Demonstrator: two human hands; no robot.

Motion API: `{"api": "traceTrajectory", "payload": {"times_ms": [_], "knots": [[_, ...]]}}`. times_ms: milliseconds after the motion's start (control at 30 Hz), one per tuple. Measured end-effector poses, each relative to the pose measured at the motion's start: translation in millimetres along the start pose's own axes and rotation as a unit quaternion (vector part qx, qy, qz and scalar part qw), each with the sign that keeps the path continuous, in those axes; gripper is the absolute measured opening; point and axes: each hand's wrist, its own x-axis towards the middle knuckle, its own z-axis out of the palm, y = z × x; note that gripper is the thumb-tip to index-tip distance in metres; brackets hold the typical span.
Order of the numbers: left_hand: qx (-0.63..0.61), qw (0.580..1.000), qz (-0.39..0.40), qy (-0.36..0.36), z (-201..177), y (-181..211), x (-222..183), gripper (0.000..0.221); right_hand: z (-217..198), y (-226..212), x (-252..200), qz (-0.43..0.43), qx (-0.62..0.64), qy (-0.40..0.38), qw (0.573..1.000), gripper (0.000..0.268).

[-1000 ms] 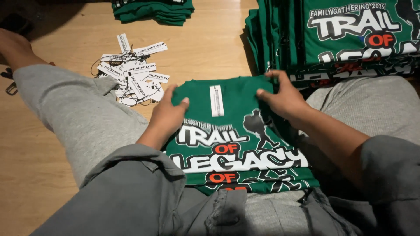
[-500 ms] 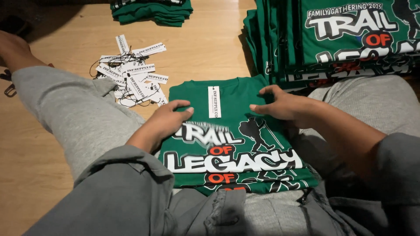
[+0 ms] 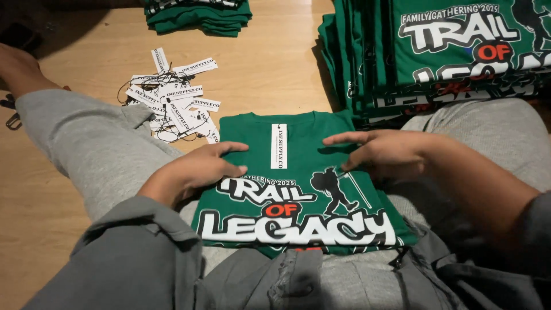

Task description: Attaching paper brand tags to the collars of folded t-shirts and organizing them into stacks.

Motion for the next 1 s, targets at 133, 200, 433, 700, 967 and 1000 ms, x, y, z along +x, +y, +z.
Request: {"api": "traceTrajectory", "payload": {"times_ms": [133,200,433,700,967,1000], "knots": [[0.073,0.996,0.034,0.04,8.2,3.3,5.6,0.051,-11.4,4.2,41.5,-0.033,-0.01,0.013,0.999,0.053],[0.073,0.992,0.044,0.089,10.2,-13.8,32.6,0.053,8.3,-2.6,26.1,-0.015,0.029,0.024,0.999,0.046],[0.031,0.993,0.049,0.106,14.1,-18.1,32.0,0.046,12.2,1.4,38.0,-0.023,0.096,0.039,0.994,0.063],[0.023,0.994,0.063,0.081,14.5,-15.2,20.4,0.067,38.5,6.2,12.0,-0.073,0.075,0.101,0.989,0.056],[0.036,0.993,0.074,0.084,23.1,-6.9,1.6,0.068,48.0,7.8,-2.4,-0.084,-0.016,0.155,0.984,0.054],[0.038,0.993,0.074,0.08,23.7,-8.9,3.0,0.066,46.9,9.4,-1.0,-0.084,-0.014,0.156,0.984,0.054]]}}
